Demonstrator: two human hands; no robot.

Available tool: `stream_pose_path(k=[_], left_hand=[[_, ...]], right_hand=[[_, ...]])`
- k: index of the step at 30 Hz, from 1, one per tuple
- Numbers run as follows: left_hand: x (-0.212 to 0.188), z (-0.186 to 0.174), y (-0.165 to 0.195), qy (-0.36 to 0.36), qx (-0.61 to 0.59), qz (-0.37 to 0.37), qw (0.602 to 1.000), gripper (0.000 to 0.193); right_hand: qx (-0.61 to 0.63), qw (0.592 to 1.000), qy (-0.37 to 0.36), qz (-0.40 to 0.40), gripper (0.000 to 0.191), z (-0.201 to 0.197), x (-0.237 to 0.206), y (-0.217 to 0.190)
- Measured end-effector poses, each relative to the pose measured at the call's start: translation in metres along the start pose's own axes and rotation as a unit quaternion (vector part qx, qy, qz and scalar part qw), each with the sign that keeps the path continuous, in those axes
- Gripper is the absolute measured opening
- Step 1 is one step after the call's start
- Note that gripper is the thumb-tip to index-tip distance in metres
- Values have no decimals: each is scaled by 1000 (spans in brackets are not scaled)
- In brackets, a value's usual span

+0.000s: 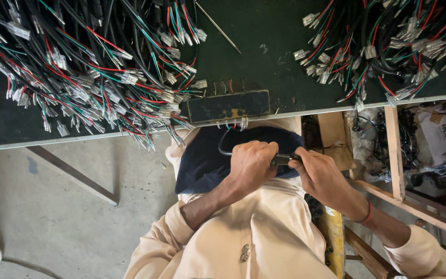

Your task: The person sits at a workbench assembling wire connectors. They pick up pre-stripped red and green wires, twist the ends together, insert them into white connector housings, and work on a black multi-connector plug, pressing wires into its terminals by hand.

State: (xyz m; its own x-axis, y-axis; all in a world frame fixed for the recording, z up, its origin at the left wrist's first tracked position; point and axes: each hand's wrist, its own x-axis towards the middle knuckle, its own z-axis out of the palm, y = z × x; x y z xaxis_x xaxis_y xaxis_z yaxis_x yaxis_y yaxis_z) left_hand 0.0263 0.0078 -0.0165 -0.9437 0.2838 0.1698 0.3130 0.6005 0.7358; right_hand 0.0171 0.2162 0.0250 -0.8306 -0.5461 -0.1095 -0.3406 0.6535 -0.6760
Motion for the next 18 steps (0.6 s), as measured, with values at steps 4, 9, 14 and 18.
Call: stream_pose_path(k=[4, 9, 14, 18], left_hand=[[1, 0, 1, 4, 3, 2, 1000, 28], [1, 0, 1, 14, 8, 15, 1000, 30], [1, 0, 1, 15, 16, 13, 1000, 30], [0, -1, 2, 24, 13, 15, 1000, 31]], right_hand=[[-15, 1000, 6, -22, 17, 1, 1, 0], [-10, 999, 18, -30, 17, 2, 1, 0], [-17, 1000, 7, -17, 17, 3, 1, -1], [-13, 999, 16, -26, 17, 2, 2, -3]])
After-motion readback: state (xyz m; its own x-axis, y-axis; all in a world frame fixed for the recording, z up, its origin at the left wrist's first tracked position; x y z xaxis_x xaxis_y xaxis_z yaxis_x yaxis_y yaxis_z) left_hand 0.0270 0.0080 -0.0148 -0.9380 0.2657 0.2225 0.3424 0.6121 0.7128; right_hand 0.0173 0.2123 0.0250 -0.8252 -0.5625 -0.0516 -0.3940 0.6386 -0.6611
